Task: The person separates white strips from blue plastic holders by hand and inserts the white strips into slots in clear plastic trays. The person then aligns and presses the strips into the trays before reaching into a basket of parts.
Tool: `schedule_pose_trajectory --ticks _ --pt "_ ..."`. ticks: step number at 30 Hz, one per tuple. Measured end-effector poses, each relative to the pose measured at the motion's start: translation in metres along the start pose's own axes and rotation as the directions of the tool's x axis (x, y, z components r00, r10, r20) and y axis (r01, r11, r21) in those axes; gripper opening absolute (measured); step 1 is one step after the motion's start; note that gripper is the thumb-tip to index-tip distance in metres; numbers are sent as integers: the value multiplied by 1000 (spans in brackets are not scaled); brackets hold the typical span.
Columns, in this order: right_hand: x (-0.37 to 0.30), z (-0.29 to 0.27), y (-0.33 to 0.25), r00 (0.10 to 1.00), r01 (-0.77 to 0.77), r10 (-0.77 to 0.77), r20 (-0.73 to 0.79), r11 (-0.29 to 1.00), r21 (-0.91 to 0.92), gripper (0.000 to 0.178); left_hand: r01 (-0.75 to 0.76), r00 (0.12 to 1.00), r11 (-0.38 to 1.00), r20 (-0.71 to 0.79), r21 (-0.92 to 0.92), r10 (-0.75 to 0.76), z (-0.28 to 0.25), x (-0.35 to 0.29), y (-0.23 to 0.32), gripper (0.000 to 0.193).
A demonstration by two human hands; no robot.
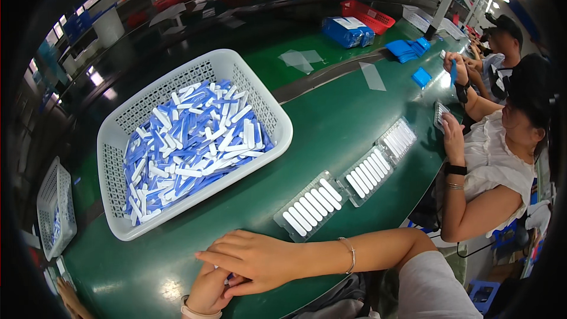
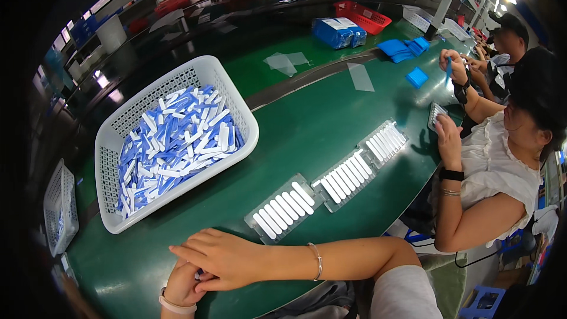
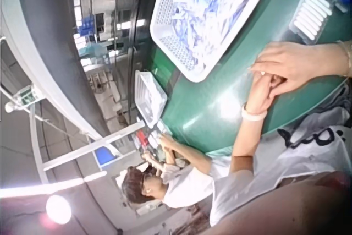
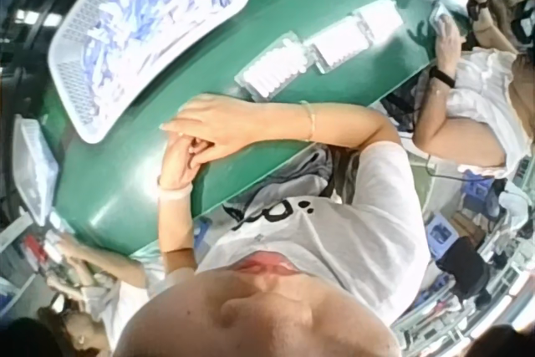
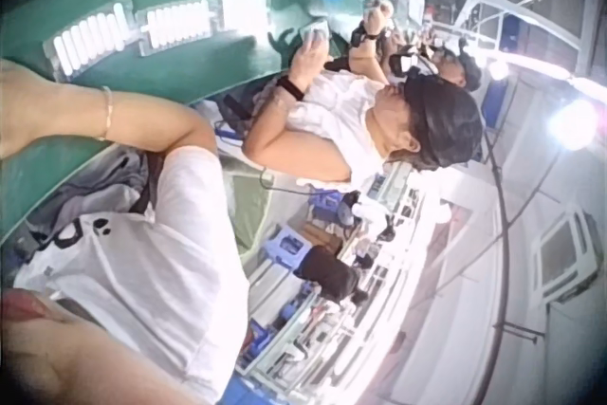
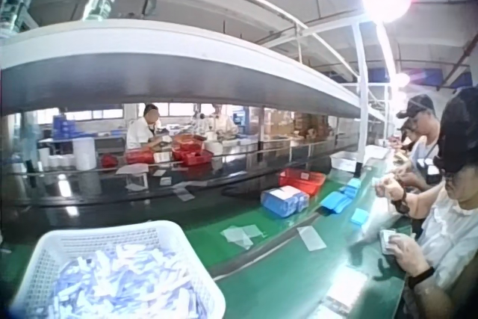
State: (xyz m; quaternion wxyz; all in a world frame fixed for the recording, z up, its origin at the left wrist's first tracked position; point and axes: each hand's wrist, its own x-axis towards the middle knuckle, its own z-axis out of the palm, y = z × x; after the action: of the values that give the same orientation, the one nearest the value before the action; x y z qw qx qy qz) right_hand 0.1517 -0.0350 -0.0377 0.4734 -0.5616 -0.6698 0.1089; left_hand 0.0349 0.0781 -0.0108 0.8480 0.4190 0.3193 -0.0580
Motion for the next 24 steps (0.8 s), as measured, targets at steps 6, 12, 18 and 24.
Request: schedule_pose_trajectory --ticks 6,12,18,24 --pt "12 -41 -21 992 -28 -30 -124 897 -442 61 62 993 998 98 -22 -60 1 -2 11 16" --pt "-57 -109 -39 945 -328 212 -251 569 -754 40 53 987 998 154 -28 -48 2 -9 15 19" --pt "-109 -87 -50 854 -454 445 -268 387 -803 45 59 983 998 173 18 -61 7 -3 13 18" --pt "-103 -86 -41 847 -491 438 -300 430 -758 45 32 982 999 185 5 -32 6 0 18 18"
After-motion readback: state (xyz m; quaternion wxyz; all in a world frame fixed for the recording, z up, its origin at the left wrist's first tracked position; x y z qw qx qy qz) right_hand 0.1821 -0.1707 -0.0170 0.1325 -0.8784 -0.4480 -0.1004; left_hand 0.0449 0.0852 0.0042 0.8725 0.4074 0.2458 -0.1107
